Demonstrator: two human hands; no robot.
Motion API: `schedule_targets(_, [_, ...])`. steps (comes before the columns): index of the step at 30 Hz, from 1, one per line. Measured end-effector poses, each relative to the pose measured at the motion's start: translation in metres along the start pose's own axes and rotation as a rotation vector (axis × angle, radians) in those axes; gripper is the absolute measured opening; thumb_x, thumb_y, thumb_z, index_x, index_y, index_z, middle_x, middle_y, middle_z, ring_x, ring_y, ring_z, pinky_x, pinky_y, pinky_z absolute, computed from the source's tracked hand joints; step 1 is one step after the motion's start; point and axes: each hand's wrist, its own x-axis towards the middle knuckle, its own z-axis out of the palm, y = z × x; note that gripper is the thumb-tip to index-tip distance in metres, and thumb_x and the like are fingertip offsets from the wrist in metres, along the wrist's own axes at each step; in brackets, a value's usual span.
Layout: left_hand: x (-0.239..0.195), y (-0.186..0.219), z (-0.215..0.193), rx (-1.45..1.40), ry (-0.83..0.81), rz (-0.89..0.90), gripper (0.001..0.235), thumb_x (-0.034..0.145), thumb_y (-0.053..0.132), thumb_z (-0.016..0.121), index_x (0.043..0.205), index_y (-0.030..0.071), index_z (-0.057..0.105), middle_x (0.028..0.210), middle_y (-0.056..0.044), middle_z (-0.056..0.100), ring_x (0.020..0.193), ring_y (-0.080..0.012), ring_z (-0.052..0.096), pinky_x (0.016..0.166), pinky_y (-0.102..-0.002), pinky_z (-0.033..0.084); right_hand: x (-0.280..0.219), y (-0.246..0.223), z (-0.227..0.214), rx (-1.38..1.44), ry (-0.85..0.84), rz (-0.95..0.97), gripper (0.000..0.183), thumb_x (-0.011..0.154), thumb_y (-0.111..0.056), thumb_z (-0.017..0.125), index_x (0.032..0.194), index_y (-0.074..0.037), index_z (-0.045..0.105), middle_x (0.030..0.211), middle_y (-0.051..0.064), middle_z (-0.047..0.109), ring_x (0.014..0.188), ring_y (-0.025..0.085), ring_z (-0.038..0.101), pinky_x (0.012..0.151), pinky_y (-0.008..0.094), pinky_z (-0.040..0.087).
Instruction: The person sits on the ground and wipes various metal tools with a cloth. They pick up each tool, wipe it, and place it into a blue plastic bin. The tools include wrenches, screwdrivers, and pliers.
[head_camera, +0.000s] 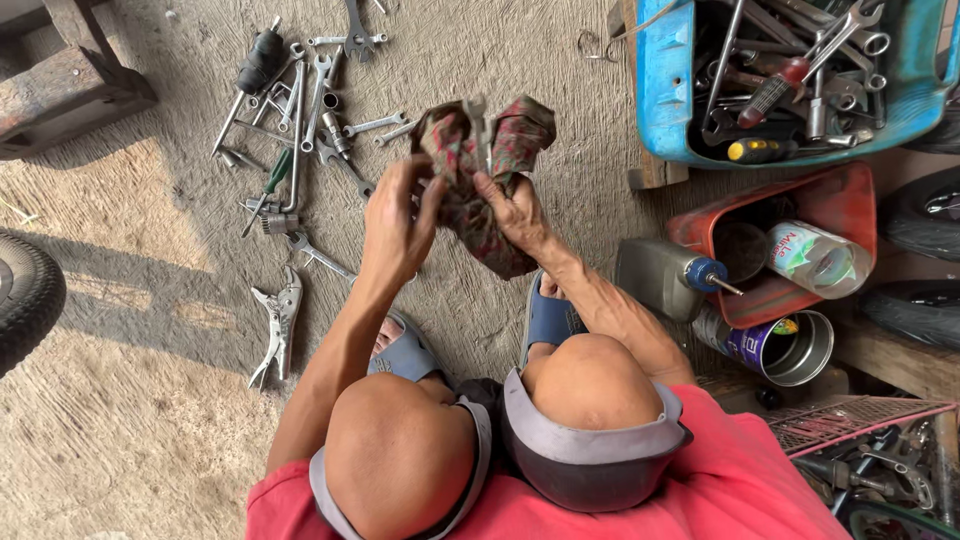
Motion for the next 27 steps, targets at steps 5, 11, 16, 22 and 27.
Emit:
schedule_targets(5, [0.048,-0.014,0.051,0.010,0.000,-0.276,0.037,0.096,0.038,0.071,0.103,0.002,0.073,0.089,-0.018,0.071,0.084,-0.0316,0.071,0.072,-0.040,0.053,0.007,-0.024,0.021,0.034,-0.171,-0.087,0.047,0.100,-0.035,0.061,0.128,0.003,0.059,0.116,0.015,0.070,0.107,0.023,0.067,0.094,0.035,0.053])
schedule_targets(11, [0.077,-0.041,0.033,-0.732,0.069,-0.391,0.040,0.110,0.035,0.059,0.103,-0.004,0.065,0.082,-0.010,0.069,0.075,-0.0194,0.063,0.067,-0.035,0.052,-0.033,-0.030,-0.011,-0.223,-0.191,-0.043,0.041,0.098,-0.035,0.071,0.110,0.004,0.068,0.094,0.016,0.069,0.085,0.025,0.064,0.082,0.040,0.052])
schedule_targets(16, [0.082,-0.028,0.011,-0.949,0.107,-0.616,0.042,0.107,0.034,0.046,0.097,-0.006,0.052,0.080,-0.016,0.072,0.073,-0.0296,0.074,0.067,-0.044,0.065,-0.037,-0.054,-0.040,-0.230,-0.009,-0.202,0.033,0.108,-0.033,0.063,0.112,-0.001,0.071,0.086,0.010,0.068,0.076,0.024,0.063,0.075,0.042,0.050])
schedule_targets(22, [0.075,0.016,0.058,-1.170,0.005,-0.443,0.029,0.090,-0.006,0.055,0.117,-0.004,0.065,0.105,-0.016,0.071,0.090,-0.0240,0.072,0.081,-0.038,0.063,-0.023,-0.046,0.002,-0.902,0.115,-0.691,0.044,0.094,-0.014,0.065,0.133,0.005,0.062,0.121,0.039,0.063,0.100,0.046,0.065,0.087,0.046,0.059])
schedule_targets(27, [0.142,0.049,0.016,-0.635,-0.144,-0.380,0.035,0.107,0.025,0.042,0.128,-0.001,0.052,0.106,-0.013,0.075,0.088,-0.0223,0.077,0.070,-0.040,0.061,-0.102,-0.019,-0.041,-0.472,-0.016,-0.348,0.031,0.086,-0.018,0.071,0.110,0.000,0.067,0.104,0.026,0.070,0.091,0.041,0.071,0.077,0.046,0.058])
